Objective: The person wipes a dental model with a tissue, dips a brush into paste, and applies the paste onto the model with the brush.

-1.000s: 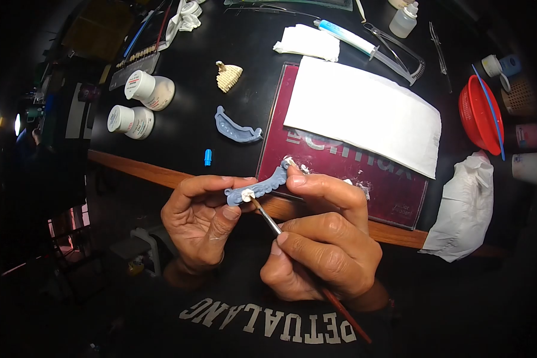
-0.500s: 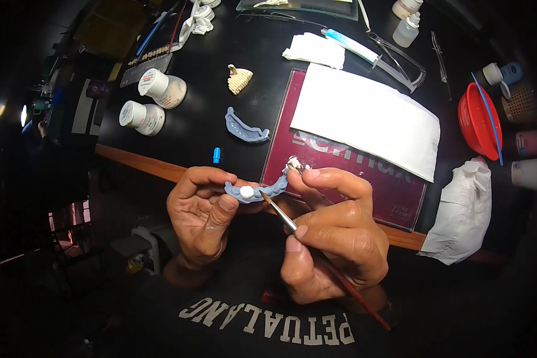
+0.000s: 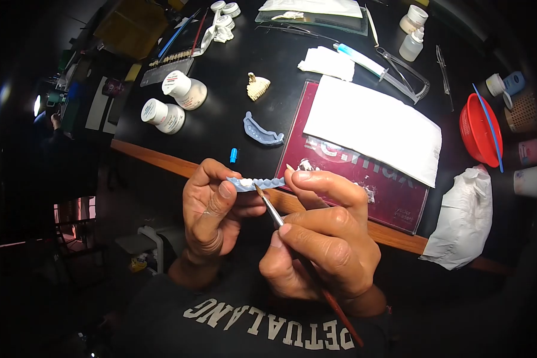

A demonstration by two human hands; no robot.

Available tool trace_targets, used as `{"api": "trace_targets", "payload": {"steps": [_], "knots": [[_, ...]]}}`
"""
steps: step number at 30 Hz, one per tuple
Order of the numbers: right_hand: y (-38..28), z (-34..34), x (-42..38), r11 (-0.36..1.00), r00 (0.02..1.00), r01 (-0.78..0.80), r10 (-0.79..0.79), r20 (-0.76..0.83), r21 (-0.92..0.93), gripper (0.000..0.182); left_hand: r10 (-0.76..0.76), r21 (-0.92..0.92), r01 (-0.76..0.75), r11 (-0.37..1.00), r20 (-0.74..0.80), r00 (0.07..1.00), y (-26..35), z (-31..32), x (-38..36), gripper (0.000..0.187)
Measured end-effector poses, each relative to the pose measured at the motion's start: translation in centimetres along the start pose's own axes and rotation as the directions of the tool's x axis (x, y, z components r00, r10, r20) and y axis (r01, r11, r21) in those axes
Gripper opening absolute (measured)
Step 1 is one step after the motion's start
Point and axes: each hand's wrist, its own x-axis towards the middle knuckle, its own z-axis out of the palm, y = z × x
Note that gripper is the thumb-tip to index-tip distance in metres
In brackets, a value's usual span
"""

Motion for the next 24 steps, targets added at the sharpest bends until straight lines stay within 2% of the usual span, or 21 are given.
{"api": "trace_targets", "payload": {"steps": [9, 24], "knots": [[0.1, 0.5, -0.28, 1.0, 0.999, 0.022, -0.022, -0.023, 0.002, 0.025, -0.014, -0.102, 0.017, 0.995, 0.029, 0.999, 0.01, -0.06, -0.02, 0.015], [0.22, 0.38, -0.3, 1.0, 0.999, -0.003, 0.004, -0.04, 0.03, 0.022, -0.007, -0.126, 0.01, 0.992, 0.025, 1.0, -0.35, 0.1, -0.13, 0.012]]}}
